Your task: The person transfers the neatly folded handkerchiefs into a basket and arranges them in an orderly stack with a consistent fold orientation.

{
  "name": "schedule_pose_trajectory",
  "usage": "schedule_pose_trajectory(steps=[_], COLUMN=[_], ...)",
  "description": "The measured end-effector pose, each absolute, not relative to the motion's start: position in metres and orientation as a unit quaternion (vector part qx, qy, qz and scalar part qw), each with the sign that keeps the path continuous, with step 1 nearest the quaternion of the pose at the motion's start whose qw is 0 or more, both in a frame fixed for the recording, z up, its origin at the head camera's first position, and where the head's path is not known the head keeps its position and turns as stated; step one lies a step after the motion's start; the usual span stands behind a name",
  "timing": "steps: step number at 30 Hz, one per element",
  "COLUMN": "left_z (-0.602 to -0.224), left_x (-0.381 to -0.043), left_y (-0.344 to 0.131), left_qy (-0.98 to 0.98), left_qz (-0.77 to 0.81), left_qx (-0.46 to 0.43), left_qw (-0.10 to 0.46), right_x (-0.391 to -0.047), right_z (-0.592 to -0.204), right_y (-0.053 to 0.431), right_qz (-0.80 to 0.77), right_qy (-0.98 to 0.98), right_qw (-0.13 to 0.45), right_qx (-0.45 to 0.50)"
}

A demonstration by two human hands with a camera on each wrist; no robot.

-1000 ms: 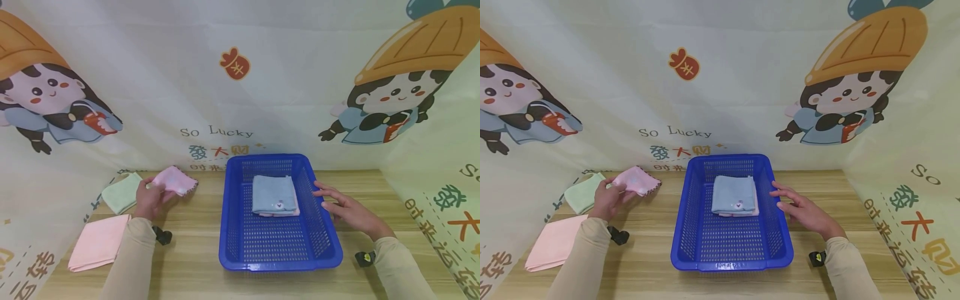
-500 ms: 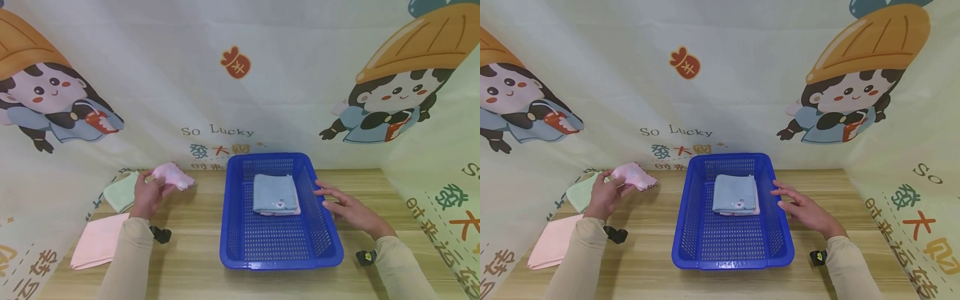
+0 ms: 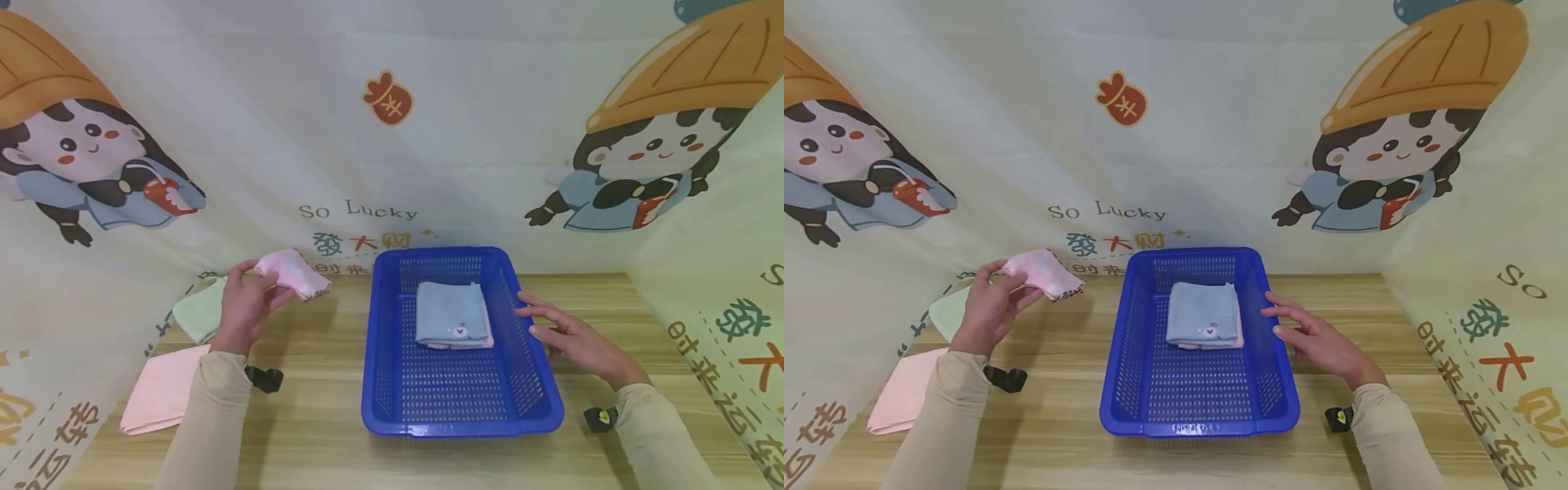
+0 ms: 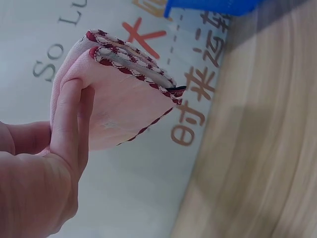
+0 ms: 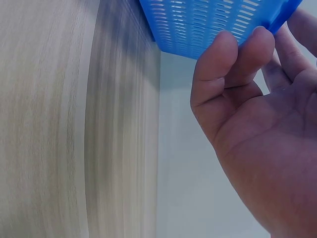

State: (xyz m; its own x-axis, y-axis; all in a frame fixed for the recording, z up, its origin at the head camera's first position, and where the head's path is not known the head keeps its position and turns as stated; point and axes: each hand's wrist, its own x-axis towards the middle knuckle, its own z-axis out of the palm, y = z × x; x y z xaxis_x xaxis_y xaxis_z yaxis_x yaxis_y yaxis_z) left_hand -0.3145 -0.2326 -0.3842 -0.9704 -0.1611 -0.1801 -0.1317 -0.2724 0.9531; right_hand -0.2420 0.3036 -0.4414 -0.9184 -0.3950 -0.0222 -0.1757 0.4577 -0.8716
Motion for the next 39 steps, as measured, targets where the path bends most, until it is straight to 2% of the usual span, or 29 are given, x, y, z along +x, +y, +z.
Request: schedule_pose_trajectory(steps=[39], left_z=[-0.318], left_x=[-0.290], left_y=[-0.171], left_qy=[-0.618], left_qz=[-0.786], left_qx=[-0.005], left_qw=[-0.024], right_x=[-0.241], right_z=[-0.439], right_y=[0.302], right_qz=[-0.498], right_qy=[0.846], right_qw=[0.122], right_qx=[-0.146])
